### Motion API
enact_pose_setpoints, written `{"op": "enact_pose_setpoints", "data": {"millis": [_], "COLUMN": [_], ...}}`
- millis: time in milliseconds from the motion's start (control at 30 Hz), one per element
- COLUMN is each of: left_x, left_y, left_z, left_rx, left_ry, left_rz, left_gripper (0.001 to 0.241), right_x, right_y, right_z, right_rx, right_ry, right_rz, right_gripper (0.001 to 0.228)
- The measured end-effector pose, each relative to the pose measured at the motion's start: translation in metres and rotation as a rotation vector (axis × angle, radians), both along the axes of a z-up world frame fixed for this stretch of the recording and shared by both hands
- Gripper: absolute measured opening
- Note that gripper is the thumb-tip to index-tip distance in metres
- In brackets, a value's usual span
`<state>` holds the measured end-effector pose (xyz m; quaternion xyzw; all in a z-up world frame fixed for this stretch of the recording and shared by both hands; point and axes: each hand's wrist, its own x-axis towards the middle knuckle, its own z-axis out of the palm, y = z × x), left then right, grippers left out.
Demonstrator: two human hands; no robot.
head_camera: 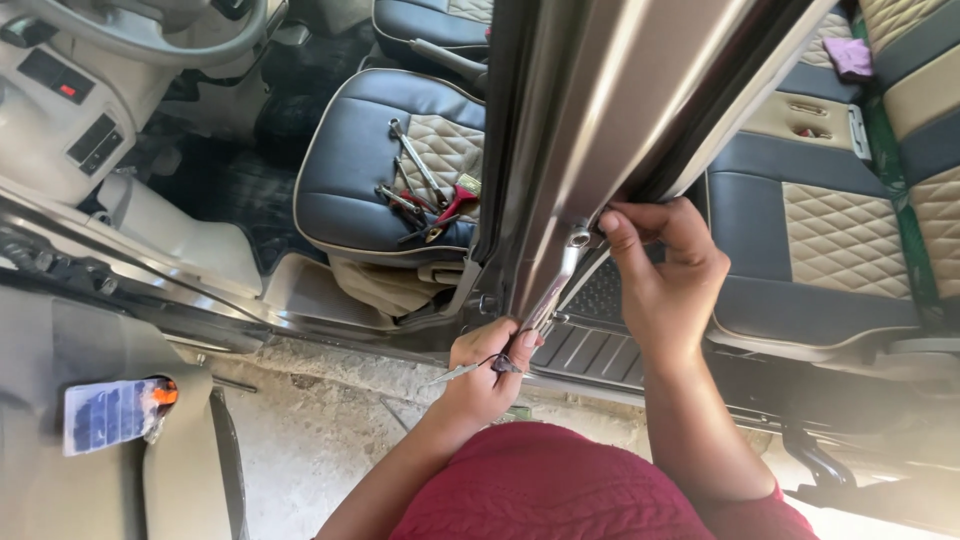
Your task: The person uses a wrench to tighten a bolt on the lower hinge of a car door. They then pick up a bolt and a nut from the seat and proceed to install them into the door frame, securing them with the wrench.
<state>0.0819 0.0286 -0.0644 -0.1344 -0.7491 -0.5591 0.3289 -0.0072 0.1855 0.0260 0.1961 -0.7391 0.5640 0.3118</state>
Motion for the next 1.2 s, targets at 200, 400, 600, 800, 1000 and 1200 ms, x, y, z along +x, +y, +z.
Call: {"op": "enact_pose_setpoints", "data": {"millis": [200, 400, 600, 800, 1000, 1200], "left_x": [-0.004, 0.002, 0.010, 0.014, 0.015, 0.016], "left_y": [0.006, 0.004, 0.000, -0.001, 0.001, 0.000], "left_z": [-0.006, -0.005, -0.021, -0.015, -0.014, -0.012], "left_rx": [-0.032, -0.031, 0.065, 0.081, 0.068, 0.054], "left_ry": [0.019, 0.003, -0.050, -0.063, -0.074, -0.065], "left_rz": [0.001, 0.005, -0.005, 0.004, -0.001, -0.012], "left_gripper": [0.026, 0.028, 0.027, 0.027, 0.026, 0.027], "right_x": [-0.006, -0.022, -0.045, -0.024, -0.013, 0.001], "right_y": [-0.007, -0.003, 0.014, 0.018, 0.012, -0.001], "right_z": [-0.012, -0.023, -0.022, -0.011, -0.002, 0.008], "right_rx": [-0.003, 0.110, 0.301, 0.116, 0.365, 0.190], "right_ry": [0.199, 0.517, 0.798, 0.494, 0.528, 0.245], "right_rz": [-0.022, -0.086, -0.062, 0.078, -0.173, -0.046], "right_gripper": [0.009, 0.011, 0.013, 0.018, 0.010, 0.005]}}
